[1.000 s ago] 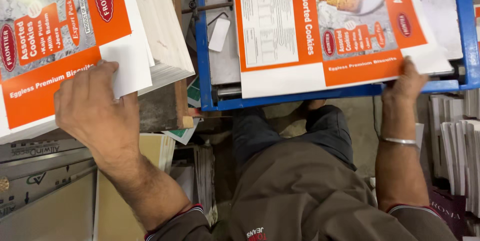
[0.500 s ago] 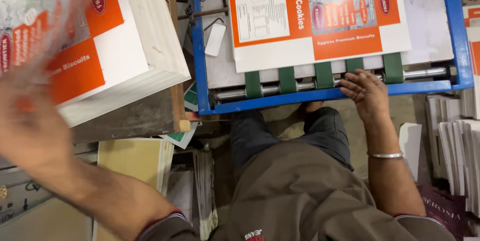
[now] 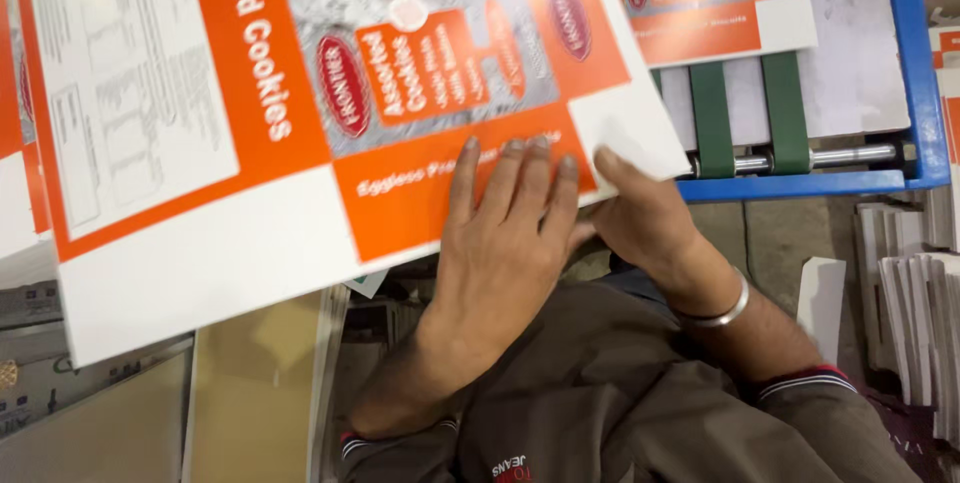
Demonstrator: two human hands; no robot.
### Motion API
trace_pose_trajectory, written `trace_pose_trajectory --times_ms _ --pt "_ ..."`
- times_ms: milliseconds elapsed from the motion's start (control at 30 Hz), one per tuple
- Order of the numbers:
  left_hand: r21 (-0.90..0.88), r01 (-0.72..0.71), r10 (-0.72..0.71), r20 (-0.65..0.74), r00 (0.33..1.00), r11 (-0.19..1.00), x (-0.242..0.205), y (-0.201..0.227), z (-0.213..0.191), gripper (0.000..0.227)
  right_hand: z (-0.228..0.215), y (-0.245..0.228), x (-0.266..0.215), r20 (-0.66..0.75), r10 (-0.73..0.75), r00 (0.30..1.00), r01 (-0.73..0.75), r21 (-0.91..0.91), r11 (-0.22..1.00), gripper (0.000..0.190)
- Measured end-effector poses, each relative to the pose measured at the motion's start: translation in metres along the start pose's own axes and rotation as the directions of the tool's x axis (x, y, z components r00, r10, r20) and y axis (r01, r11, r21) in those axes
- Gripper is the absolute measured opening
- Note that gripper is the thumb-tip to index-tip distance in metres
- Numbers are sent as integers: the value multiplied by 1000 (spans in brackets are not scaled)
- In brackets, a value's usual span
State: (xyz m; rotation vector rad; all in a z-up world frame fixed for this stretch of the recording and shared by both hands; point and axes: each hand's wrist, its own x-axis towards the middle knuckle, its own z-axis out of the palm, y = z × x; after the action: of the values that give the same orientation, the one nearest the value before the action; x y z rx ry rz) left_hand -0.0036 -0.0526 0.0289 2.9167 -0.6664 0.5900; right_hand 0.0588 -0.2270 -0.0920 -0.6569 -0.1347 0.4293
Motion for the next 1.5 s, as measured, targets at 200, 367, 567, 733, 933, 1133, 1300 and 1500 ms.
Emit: trace_pose_trajectory --times_ms 200,367,567,733,933,1133,1300,1500 --pt "71 216 -220 49 974 974 -37 -47 -40 60 -83 -25 25 -356 -253 900 223 -121 967 45" --pt "269 326 -331 -28 943 906 -59 -101 -51 57 -213 -54 28 -510 -499 701 362 -349 865 44" --pt "292 312 -282 -143 949 904 -58 -158 -36 34 -292 -75 5 -571 -638 517 439 -464 770 47" --pt "251 308 -247 -245 937 918 -60 -162 -34 27 -303 -72 -31 -544 -664 513 397 -535 746 49" --pt "200 356 -315 -208 926 913 -54 -157 -42 27 -289 -46 -94 -571 -626 531 269 -587 764 52" --pt "264 339 -267 -273 924 903 -62 -156 -30 35 -261 -24 -141 -582 -628 517 210 -625 752 51" --pt "236 354 -298 -242 923 905 -80 -173 -23 30 -236 -28 -140 -573 -641 511 224 -631 743 46" --pt "194 361 -303 -277 912 912 -75 -185 -25 32 -230 -50 -91 -550 -658 515 220 -657 721 45"
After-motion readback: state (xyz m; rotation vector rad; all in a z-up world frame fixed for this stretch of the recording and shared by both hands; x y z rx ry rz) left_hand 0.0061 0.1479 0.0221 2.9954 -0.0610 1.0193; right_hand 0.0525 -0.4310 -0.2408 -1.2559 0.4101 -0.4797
